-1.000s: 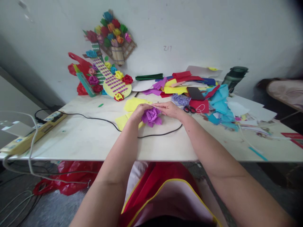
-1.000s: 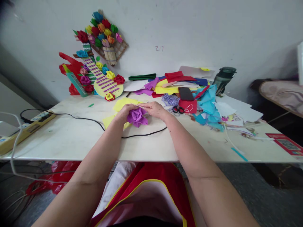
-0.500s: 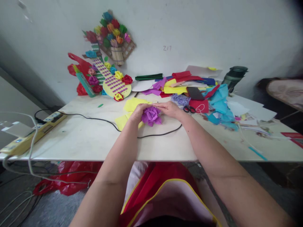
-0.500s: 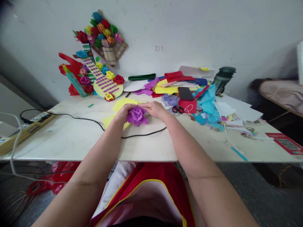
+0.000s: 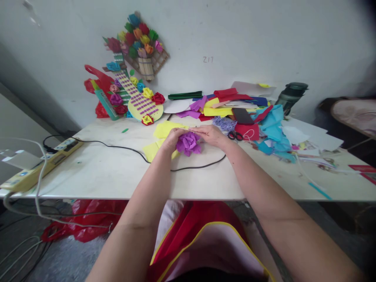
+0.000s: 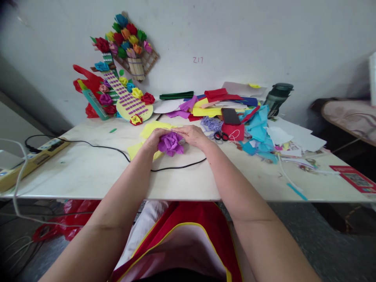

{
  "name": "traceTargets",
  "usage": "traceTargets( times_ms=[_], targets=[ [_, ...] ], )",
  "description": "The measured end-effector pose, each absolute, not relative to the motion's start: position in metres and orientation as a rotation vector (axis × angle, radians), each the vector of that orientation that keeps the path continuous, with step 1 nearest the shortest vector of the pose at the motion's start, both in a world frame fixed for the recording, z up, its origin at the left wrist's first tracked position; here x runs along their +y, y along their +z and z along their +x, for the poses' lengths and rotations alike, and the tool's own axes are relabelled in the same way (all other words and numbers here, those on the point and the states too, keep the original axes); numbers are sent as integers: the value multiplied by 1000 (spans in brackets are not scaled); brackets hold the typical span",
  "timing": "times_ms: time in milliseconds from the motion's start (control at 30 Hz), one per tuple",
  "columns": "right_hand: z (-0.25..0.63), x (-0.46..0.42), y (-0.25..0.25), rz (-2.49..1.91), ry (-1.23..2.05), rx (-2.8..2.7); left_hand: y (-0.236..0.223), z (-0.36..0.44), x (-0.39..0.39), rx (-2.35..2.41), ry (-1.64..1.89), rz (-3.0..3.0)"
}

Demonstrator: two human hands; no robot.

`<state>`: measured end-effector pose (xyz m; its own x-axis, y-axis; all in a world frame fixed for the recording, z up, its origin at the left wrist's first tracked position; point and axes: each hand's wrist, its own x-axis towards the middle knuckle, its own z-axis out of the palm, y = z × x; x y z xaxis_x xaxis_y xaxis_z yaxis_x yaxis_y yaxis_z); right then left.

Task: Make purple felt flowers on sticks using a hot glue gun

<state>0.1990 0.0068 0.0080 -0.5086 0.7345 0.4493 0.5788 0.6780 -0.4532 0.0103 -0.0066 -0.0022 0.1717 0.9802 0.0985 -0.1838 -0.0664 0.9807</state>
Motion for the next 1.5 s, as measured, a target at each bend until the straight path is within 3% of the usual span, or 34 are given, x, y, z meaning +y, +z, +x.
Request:
traceTargets(
  times_ms=[400,767,1200,1500],
  targets=[
    [201,7,10,-1079,94,-2385,-3,10,-6,945,1218,1200],
    [195,5,8,-1036,308,-2215,-4,8,-3,869,1190,1333],
    [190,8,5,-1098,71,-2197,-2,10,-6,860,1156,1363],
    [188,8,4,-1067,117,-2154,-4,10,-4,823,1140,1360]
  ],
)
